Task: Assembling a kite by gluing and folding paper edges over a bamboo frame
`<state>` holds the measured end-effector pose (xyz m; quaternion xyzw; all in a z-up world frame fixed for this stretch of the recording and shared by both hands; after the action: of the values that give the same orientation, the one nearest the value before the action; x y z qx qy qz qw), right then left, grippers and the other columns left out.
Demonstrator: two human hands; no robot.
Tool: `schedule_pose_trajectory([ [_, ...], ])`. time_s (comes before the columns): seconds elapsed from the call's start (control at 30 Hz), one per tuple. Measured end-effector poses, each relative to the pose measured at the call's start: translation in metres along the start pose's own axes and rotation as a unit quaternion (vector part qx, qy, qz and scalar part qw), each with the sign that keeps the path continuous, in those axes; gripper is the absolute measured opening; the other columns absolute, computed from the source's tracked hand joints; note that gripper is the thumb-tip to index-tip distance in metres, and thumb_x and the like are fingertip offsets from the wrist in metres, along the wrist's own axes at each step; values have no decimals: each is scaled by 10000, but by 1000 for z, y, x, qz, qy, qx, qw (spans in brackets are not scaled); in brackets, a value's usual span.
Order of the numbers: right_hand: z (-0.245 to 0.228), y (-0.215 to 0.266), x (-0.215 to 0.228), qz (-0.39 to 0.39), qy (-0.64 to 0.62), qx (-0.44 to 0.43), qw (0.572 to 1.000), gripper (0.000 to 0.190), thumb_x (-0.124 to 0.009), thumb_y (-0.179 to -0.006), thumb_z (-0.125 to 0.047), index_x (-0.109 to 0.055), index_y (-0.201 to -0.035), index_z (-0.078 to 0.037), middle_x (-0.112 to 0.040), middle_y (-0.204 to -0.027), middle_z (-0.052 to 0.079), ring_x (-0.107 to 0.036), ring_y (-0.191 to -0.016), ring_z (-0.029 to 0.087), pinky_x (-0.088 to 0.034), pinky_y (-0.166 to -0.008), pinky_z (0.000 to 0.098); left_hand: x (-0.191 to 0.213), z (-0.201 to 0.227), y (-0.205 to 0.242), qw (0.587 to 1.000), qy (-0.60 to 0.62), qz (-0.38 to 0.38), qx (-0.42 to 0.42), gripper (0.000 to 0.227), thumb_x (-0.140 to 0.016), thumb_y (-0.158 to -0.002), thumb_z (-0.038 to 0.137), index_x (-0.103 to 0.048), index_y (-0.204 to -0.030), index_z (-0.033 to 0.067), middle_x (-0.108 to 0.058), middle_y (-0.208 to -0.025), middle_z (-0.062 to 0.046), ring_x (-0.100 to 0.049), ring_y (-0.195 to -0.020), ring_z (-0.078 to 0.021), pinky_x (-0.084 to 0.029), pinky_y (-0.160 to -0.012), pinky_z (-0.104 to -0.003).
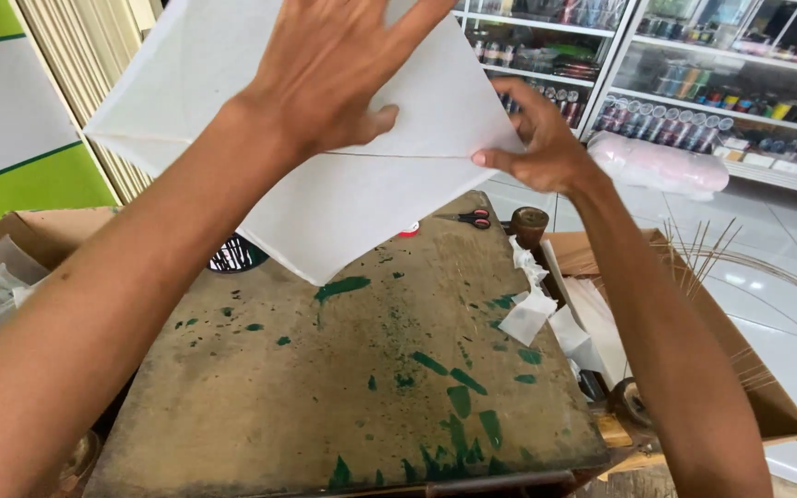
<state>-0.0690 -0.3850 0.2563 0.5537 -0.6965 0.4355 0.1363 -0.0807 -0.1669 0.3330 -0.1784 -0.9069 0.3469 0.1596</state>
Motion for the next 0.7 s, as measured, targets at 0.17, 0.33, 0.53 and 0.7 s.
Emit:
schedule_pose_trajectory([
  [0.17, 50, 25, -24, 52, -129, -37, 990, 784, -819, -785, -112, -389, -1440, -102, -696, -1251, 231, -728, -1117, 382, -675, -833, 517, -29, -6, 58, 973, 191, -53, 122, 1047, -834, -821, 600, -352, -1617, 120, -387, -1516, -409, -364, -1420, -528, -117, -1059, -721],
  [0.33, 82, 53, -53, 75, -190, -22, 979, 742, -833, -774, -195, -447, -1397, -80, -688, -1234, 200, -699, -1097, 322, -643, -820, 438, -78, -7, 137, 944, 162, -63, 281, 1141, -772, -889, 907, -254, -1675, 261, -59, -1677, -276, -82, -1600, -444, -123, -1234, -712],
  [0.53, 100, 83, -86, 86, -235, -118, 961, 759, -837, -742, -126, -472, -1407, -88, -722, -1213, 150, -710, -1098, 269, -635, -891, 384, -99, 10, 216, 866, 154, 33, 475, 1161, -661, -882, 953, -288, -1729, 252, 147, -1752, -79, -77, -1708, -356, -297, -1279, -727],
  [0.7, 126, 86, -108, 92, -257, -128, 953, 799, -858, -707, -148, -477, -1407, -88, -733, -1203, 156, -713, -1092, 239, -624, -911, 371, -101, 11, 235, 829, 250, 100, 491, 1235, -668, -959, 795, 65, -1687, 118, 64, -1733, -37, -495, -1635, -337, -459, -1333, -660],
])
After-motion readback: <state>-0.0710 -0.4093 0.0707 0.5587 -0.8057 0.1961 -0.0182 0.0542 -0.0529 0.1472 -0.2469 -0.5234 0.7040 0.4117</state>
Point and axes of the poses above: each hand's wrist, its own y-axis away from the middle knuckle, its own x-axis out of the back of the hand, z = x × y, the point moved 8 cm from there along -y, towards the middle knuckle
